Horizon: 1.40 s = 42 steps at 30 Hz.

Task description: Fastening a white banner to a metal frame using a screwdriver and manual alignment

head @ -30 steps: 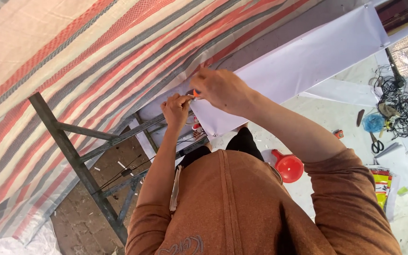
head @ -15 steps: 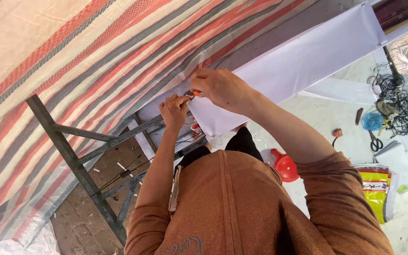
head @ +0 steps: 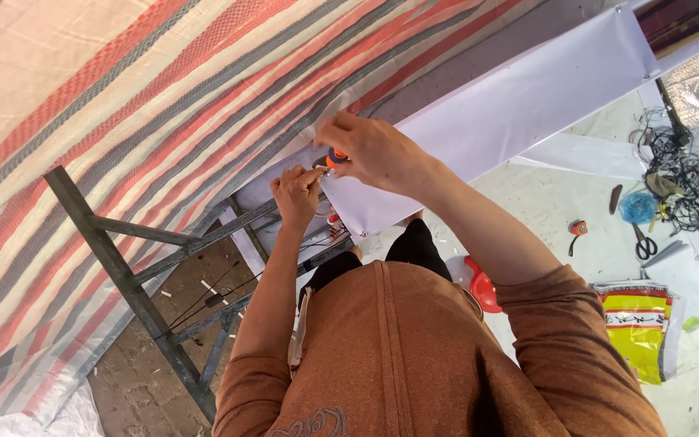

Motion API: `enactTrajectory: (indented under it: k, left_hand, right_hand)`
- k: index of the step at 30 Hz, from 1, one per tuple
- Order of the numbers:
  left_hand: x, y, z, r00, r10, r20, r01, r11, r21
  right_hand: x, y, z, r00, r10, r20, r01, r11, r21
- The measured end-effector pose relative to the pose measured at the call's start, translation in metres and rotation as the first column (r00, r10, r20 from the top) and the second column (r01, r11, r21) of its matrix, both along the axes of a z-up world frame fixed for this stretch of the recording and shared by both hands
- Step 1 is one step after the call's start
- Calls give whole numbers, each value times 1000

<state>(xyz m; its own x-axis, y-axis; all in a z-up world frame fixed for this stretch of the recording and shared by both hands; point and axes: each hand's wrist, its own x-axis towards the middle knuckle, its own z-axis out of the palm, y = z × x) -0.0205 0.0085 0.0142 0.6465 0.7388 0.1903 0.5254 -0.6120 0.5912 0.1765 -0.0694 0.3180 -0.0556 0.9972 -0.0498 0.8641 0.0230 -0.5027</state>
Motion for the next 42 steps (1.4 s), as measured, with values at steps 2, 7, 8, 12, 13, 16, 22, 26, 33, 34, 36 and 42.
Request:
enactTrajectory:
  k: [2, 7, 8, 12, 13, 16, 22, 26, 33, 34, 36, 42]
  left_hand:
    - [0, 0, 2, 1000, 9, 22, -9, 1000, -9]
    - [1, 0, 1, 999, 6, 50, -4, 999, -33]
    - [2, 1, -2, 999, 6, 36, -5, 1000, -26]
    - [-1, 1, 6, 999, -23, 24, 24, 999, -22]
    - [0, 1, 6, 999, -26, 23, 26, 999, -20]
    - [0, 2, -4, 999, -24, 40, 23, 999, 39]
    - [-7, 2, -8, 999, -12, 33, 6, 985, 171]
    - [2, 8, 0, 971, -25, 240, 21, 1000, 20]
    - [-48, 7, 44, 412, 891, 192, -124, 263, -957]
    - [-54, 3, 47, 421, 887, 191, -117, 262, -958]
    - [-60, 0, 52, 409, 902, 135, -33, 163, -986]
    - [9, -29, 38, 394, 912, 118, -52, 151, -987]
  right_hand:
    - [2, 1, -28, 1000, -9, -16, 9, 1000, 23]
    - [1, -4, -32, 993, -102, 60, 99, 993, 61]
    - [0, -4, -18, 998, -62, -9, 62, 997, 38]
    - [-6, -4, -58, 995, -48, -92, 50, 998, 28]
    - [-8, -4, -56, 994, -50, -93, 53, 998, 30]
    - [-14, -4, -60, 986, -166, -13, 167, 984, 58]
    - [-32, 5, -85, 939, -321, -121, 315, 947, -71]
    - [-7, -15, -85, 911, -366, -192, 387, 918, 85]
    - [133, -133, -65, -62, -374, -925, 791, 547, -274]
    - [156, -169, -92, -63, -376, -924, 798, 537, -273]
    - [210, -234, -146, -369, 86, -925, 818, 503, -280]
    - [352, -334, -166, -32, -691, -722, 950, 204, -238]
